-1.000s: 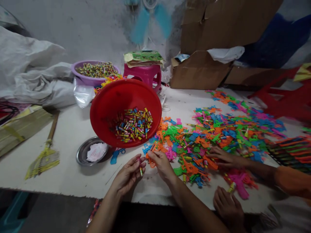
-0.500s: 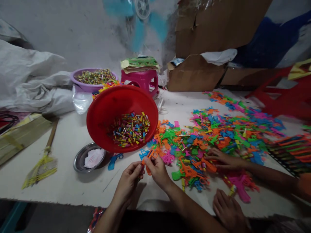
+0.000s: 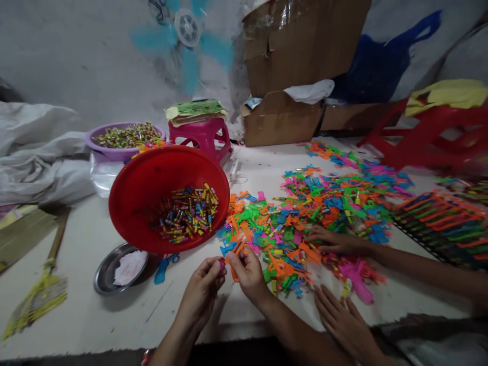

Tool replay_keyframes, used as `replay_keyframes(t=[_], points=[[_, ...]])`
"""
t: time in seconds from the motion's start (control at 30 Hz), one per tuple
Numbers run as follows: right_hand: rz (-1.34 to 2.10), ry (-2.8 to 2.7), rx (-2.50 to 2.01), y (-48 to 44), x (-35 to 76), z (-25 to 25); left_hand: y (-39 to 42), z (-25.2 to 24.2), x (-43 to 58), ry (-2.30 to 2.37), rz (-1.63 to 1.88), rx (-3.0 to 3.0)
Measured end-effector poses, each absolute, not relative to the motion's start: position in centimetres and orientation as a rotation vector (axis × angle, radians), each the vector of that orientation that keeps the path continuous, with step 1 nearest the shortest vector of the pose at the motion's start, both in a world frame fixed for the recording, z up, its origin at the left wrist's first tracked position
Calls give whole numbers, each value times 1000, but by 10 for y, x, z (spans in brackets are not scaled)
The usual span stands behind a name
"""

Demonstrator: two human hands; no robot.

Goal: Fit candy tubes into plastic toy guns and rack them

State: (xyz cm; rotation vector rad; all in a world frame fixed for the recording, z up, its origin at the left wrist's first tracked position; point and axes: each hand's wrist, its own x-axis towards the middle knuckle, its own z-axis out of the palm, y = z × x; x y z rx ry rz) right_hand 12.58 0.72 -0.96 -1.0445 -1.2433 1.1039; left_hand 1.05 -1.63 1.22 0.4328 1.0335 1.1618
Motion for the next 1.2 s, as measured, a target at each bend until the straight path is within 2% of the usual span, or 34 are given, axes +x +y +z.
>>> replay_keyframes(t=[0.27, 0.4, 0.47, 0.53, 0.63, 0.83, 0.97, 1.13, 1.2], points=[[1103, -1300, -1120, -1, 120, -20, -28, 9, 20, 1148, 1119, 747], [994, -1303, -1381, 26, 173, -15, -7, 1, -2, 1344, 983, 1171], [750, -1238, -1701, 43, 220, -10, 13, -4, -29, 1702, 903, 1594], [287, -1193, -2026, 56, 263, -7, 36, -7, -58, 2161, 512, 2030], [-130, -1227, -2119, 60, 291, -8, 66, -10, -89, 2259, 307, 2108], [183, -1626, -1731, 50, 244, -27, 103, -16, -102, 2170, 62, 2158], [281, -1670, -1566, 46, 224, -30, 110, -16, -109, 2098, 59, 2183], [392, -1660, -1434, 41, 219, -26, 112, 2, -118, 2168, 290, 2145], [501, -1621, -1370, 35, 209, -26, 104, 8, -105, 2209, 683, 1960]])
